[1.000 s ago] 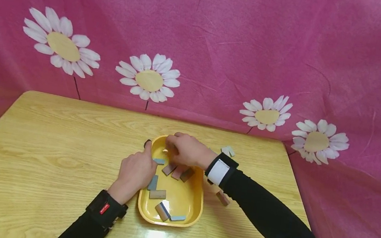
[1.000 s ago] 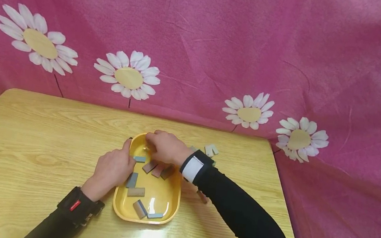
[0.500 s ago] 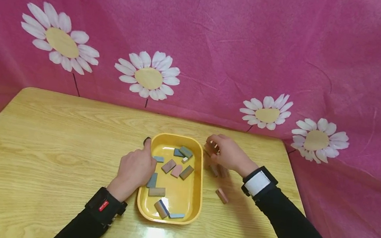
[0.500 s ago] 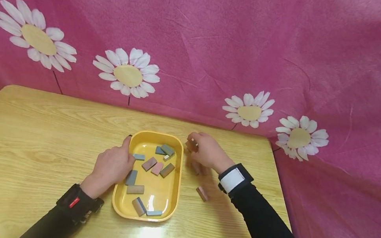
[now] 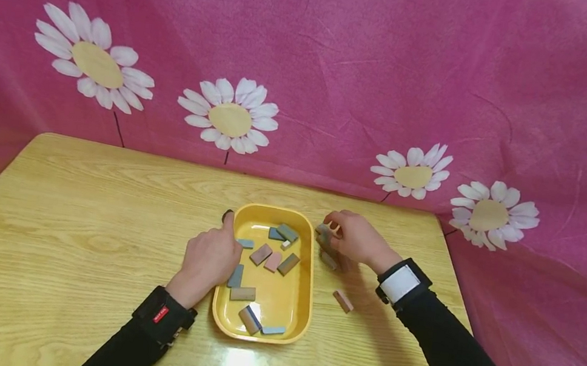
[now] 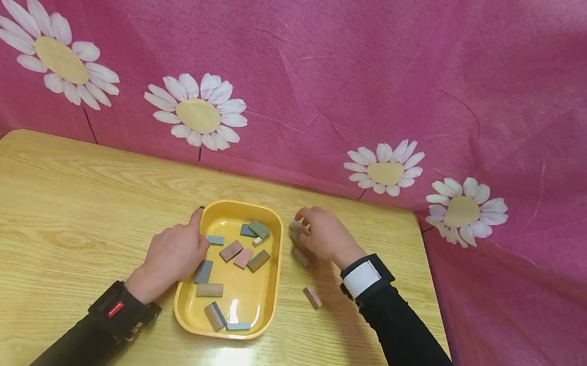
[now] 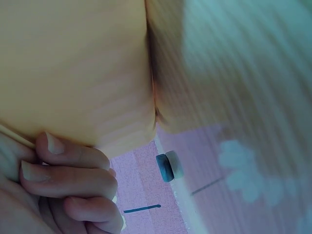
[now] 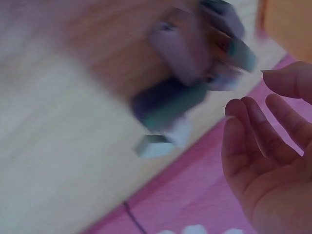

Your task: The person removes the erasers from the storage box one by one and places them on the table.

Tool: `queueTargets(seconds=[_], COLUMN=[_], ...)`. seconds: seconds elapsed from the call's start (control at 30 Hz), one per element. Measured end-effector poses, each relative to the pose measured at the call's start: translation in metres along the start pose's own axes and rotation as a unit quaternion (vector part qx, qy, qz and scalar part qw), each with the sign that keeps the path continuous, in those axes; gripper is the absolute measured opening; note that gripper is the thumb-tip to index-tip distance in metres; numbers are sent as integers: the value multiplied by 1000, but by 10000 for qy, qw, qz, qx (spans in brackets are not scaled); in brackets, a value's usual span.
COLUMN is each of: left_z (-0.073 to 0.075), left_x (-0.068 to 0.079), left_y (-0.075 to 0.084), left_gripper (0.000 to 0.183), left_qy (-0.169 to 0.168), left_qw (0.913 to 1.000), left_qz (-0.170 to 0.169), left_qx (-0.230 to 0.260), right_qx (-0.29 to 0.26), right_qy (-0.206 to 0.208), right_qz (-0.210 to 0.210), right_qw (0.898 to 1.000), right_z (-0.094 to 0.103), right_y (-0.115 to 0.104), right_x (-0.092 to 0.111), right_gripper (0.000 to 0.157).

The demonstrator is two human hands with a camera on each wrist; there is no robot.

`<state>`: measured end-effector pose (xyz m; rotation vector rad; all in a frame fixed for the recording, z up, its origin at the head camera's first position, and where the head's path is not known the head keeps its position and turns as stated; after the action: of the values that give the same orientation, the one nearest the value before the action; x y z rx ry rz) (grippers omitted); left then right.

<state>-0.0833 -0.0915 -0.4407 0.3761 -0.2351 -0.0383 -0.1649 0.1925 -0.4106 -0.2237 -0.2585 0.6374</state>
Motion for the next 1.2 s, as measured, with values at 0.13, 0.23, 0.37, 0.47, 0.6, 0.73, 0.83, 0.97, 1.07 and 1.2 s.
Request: queueTargets(seconds=[0.13,0.23,0.37,0.47,0.6,0.73,0.83,0.97,1.07,1.2], left_z=[4,5,3,1,-1,-3,-3,-3,-3,-2], left_x=[-1,-2,-2,-3,-4,-3,-2,-1,-1,0], left_y=[-2,-4,-5,-5,-2,2,3,4,3,2], left_gripper=[63,62,61,60,59,59,59,60,60,60], left_qy=[8,44,5,-38,-56,-136,-146,-110,-94,-97], left_qw=[10000,10000,10000,10000,9999,9999,9999,9999,9999,9999], left_qz=[7,10,-6,3,22,30,60,78,57,95], left_qx=[-47,-3,-9,-81,-102,-38,-23,-50,-62,-97], right_qx=[251,689,1260,1464,1615,1688,1644,1734,1819,1627], right_qy=[-171,-416,-508,-712,-1193,-1540,-1514,-1254,-1113,-1015], right_qz=[251,512,1110,1522,1848,1868,1759,1584,1454,1323], right_qw=[9992,9954,9845,9749,9620,9555,9587,9639,9661,9725], right_z=[17,21,13,4,-9,-19,-25,-34,-40,-44], right_y=[-31,-59,-96,-119,-134,-135,-133,-131,-131,-130], right_x=[-15,-27,-41,-50,-62,-70,-74,-77,-78,-79], right_gripper=[29,28,22,16,10,12,13,13,11,9])
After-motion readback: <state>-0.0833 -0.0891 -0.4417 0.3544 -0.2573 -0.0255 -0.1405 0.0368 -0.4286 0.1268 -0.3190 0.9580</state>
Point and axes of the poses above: each hand's wrist, its own x-axis away from the middle knuckle, its own z-axis out of the back of the hand, y = z × x, the point moved 1 cm from there along -x, towards the middle knuckle, and after that the axes turned 8 degrees about -y, right-handed, at the moved point
